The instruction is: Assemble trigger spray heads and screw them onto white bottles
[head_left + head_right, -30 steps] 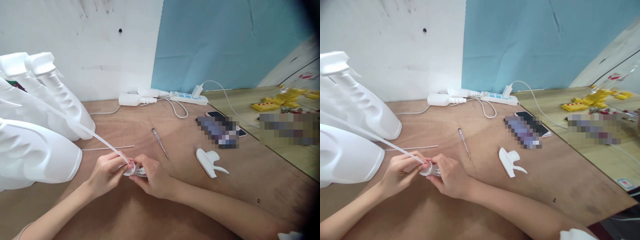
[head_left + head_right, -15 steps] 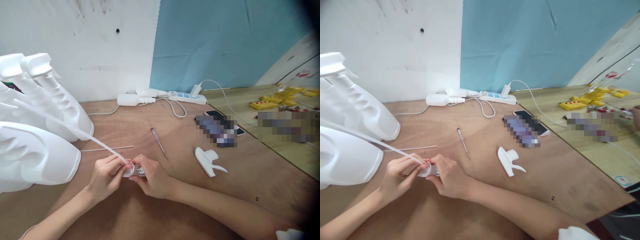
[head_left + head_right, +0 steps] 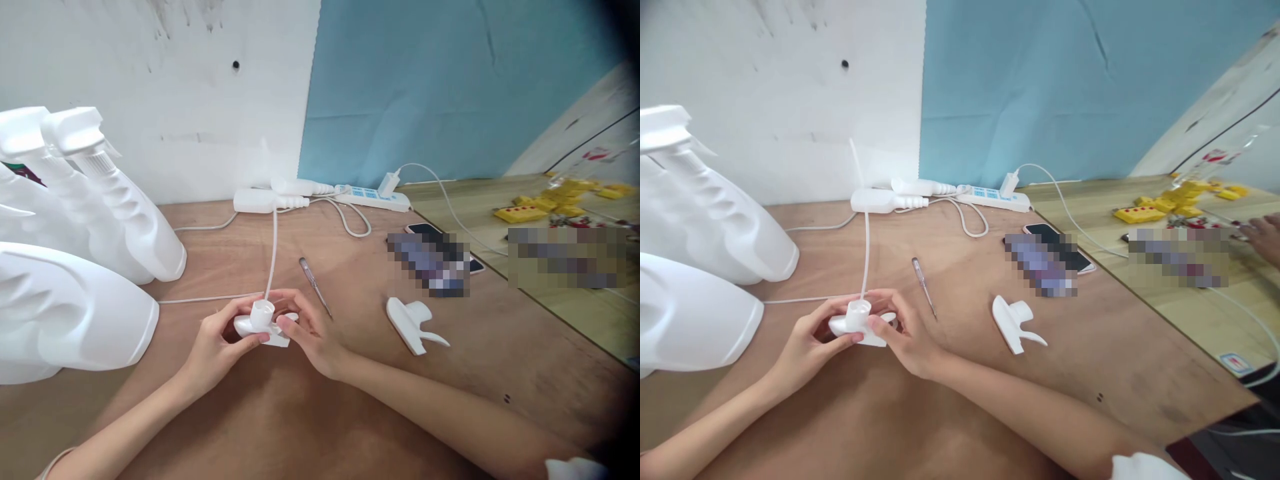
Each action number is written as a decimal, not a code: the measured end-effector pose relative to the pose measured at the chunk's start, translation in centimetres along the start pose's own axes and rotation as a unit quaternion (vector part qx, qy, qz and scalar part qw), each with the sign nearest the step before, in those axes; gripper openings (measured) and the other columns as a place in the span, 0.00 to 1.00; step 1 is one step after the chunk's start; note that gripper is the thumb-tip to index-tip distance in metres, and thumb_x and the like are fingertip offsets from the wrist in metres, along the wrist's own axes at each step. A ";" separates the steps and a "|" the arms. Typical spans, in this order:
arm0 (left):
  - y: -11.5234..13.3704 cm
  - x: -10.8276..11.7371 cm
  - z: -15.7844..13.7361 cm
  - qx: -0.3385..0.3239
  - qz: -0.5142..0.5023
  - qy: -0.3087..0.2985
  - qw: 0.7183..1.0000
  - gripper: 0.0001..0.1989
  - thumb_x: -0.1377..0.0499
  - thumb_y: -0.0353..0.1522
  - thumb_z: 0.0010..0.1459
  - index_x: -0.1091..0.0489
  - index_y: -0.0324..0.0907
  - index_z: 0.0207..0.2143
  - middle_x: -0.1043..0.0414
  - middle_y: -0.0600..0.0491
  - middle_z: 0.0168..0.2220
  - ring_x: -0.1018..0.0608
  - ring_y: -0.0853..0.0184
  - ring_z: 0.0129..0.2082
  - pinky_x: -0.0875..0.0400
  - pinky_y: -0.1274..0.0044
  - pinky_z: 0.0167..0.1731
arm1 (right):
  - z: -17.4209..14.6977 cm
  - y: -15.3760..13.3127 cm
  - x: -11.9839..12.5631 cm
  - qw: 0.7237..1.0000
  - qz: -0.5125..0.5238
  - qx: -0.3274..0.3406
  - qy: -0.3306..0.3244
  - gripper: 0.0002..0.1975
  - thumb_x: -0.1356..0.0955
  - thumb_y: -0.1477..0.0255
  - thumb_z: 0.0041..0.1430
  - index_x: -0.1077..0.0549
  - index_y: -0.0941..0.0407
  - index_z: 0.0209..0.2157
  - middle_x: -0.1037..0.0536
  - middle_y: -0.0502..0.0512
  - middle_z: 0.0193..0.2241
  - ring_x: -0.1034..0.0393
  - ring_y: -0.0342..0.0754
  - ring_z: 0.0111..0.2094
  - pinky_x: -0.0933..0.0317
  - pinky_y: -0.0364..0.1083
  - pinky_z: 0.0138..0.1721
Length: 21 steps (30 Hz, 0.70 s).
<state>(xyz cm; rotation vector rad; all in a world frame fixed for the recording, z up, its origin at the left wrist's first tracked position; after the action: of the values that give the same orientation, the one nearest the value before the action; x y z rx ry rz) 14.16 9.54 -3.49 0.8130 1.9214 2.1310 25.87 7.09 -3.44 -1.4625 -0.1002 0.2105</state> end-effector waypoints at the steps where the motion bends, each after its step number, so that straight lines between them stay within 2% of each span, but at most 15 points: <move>1: -0.1 -0.2 0.0 -0.003 -0.010 -0.016 1.000 0.21 0.39 0.35 0.48 0.36 0.44 0.46 0.28 0.54 0.36 0.27 0.67 0.34 0.32 0.78 0.34 | 0.1 0.1 0.3 1.000 0.015 0.000 0.013 0.17 0.36 0.64 0.56 0.36 0.52 0.46 0.30 0.53 0.39 0.34 0.43 0.38 0.38 0.43 0.36; 5: -0.4 -2.2 -0.4 0.008 -0.024 -0.128 0.991 0.25 0.38 0.35 0.47 0.39 0.44 0.49 0.29 0.54 0.33 0.29 0.69 0.30 0.34 0.79 0.30 | 0.5 0.4 0.9 0.997 0.064 0.008 0.049 0.11 0.33 0.65 0.52 0.28 0.52 0.38 0.30 0.53 0.41 0.33 0.43 0.38 0.38 0.43 0.37; 7: -0.4 -2.6 -0.7 0.022 -0.026 -0.152 0.988 0.25 0.39 0.35 0.49 0.41 0.44 0.49 0.30 0.53 0.33 0.30 0.69 0.29 0.35 0.79 0.29 | 0.6 0.5 0.9 0.996 0.075 -0.001 0.050 0.08 0.32 0.65 0.51 0.26 0.54 0.31 0.27 0.52 0.39 0.33 0.44 0.39 0.38 0.44 0.40; 9: -0.3 -2.5 -0.6 0.030 -0.031 -0.145 0.988 0.20 0.41 0.37 0.51 0.41 0.44 0.46 0.32 0.52 0.35 0.30 0.68 0.31 0.35 0.78 0.30 | 0.6 0.8 1.0 0.995 0.080 -0.025 0.056 0.08 0.32 0.65 0.51 0.25 0.55 0.28 0.25 0.52 0.35 0.32 0.44 0.37 0.37 0.45 0.38; 13: -0.5 -2.0 -0.4 0.044 -0.062 -0.125 0.989 0.15 0.44 0.38 0.53 0.40 0.43 0.42 0.35 0.52 0.35 0.32 0.69 0.31 0.35 0.78 0.31 | 0.5 1.2 1.1 0.993 0.082 -0.061 0.066 0.09 0.32 0.65 0.50 0.24 0.54 0.31 0.23 0.51 0.30 0.31 0.43 0.31 0.36 0.43 0.32; 17: -0.7 -1.6 -0.3 0.051 -0.077 -0.117 0.989 0.14 0.45 0.39 0.54 0.40 0.43 0.41 0.35 0.52 0.35 0.33 0.69 0.31 0.35 0.79 0.31 | 0.5 1.5 1.0 0.992 0.092 -0.059 0.058 0.10 0.31 0.66 0.48 0.24 0.53 0.34 0.23 0.51 0.32 0.30 0.43 0.33 0.35 0.44 0.35; 21: -0.7 -1.9 -0.4 0.058 -0.087 -0.122 0.987 0.13 0.44 0.38 0.53 0.39 0.43 0.39 0.35 0.55 0.32 0.33 0.71 0.29 0.36 0.80 0.29 | 0.5 1.5 1.2 0.992 0.085 -0.052 0.082 0.07 0.30 0.67 0.47 0.25 0.55 0.30 0.22 0.51 0.32 0.29 0.44 0.33 0.34 0.44 0.36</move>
<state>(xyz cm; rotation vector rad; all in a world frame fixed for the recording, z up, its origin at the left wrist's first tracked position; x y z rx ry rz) 15.39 8.47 -4.68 0.8494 1.9234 1.7458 26.84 7.93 -4.97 -1.5883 0.1496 0.2262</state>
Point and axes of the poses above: each hand's wrist, its own z-axis towards the middle knuckle, its own x-axis out of the back of the hand, y = z × x, the point moved 9 cm from there along z, towards the middle knuckle
